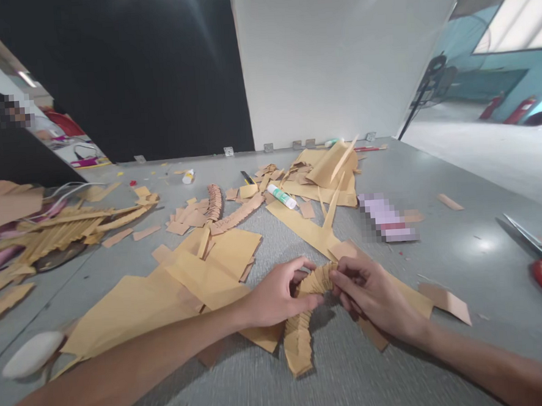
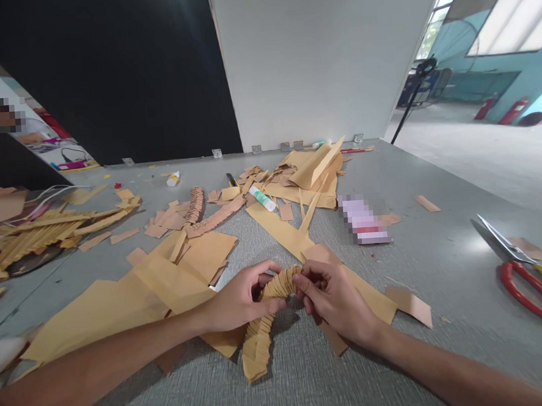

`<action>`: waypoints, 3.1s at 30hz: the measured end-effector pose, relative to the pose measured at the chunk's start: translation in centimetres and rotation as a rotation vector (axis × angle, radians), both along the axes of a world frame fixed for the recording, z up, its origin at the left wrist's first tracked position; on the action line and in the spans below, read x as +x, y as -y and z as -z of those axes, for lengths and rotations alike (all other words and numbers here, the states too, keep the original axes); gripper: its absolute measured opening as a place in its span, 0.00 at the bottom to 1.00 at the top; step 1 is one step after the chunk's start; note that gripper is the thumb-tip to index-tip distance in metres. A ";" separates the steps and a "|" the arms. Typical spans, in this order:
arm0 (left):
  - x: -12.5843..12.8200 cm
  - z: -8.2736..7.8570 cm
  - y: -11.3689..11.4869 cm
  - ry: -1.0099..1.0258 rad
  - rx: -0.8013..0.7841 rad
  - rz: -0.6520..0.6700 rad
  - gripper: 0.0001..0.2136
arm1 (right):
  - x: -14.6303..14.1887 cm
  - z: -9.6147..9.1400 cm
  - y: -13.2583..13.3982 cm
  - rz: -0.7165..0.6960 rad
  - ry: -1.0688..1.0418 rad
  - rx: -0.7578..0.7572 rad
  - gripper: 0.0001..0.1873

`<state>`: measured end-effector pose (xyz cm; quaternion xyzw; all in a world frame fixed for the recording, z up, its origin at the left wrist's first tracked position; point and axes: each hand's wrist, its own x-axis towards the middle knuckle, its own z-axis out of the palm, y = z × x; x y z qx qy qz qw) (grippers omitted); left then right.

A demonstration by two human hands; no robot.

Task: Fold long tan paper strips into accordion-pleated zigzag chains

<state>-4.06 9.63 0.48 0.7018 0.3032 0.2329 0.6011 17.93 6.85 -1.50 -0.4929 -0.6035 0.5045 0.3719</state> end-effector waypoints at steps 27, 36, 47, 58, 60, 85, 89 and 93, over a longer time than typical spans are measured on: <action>-2.1 -2.5 -3.1 -0.701 0.849 -0.364 0.11 | 0.2 0.3 2.4 -0.145 0.360 0.735 0.18; -4.5 -6.1 -0.8 -0.922 0.508 0.175 0.14 | 0.7 -2.1 1.1 -0.042 0.977 0.789 0.13; -2.3 -6.7 -1.4 -0.481 0.349 -0.039 0.10 | 5.4 -1.8 -4.5 0.134 0.894 0.419 0.09; 1.6 -0.8 0.9 0.118 -0.033 -0.090 0.14 | -0.2 -4.2 0.6 0.130 0.257 0.310 0.07; 1.7 -0.5 0.9 0.194 -0.094 -0.069 0.14 | -0.5 -3.3 0.7 0.123 0.330 0.322 0.05; 1.2 0.5 1.0 0.156 -0.151 -0.014 0.15 | 0.0 -0.2 0.1 0.148 0.037 0.119 0.18; 1.1 0.6 0.7 0.155 -0.116 -0.015 0.16 | 0.1 -0.2 0.4 0.121 -0.013 0.055 0.19; 0.9 0.9 0.5 0.077 -0.080 -0.030 0.17 | 0.0 -0.2 0.5 0.130 -0.025 0.016 0.18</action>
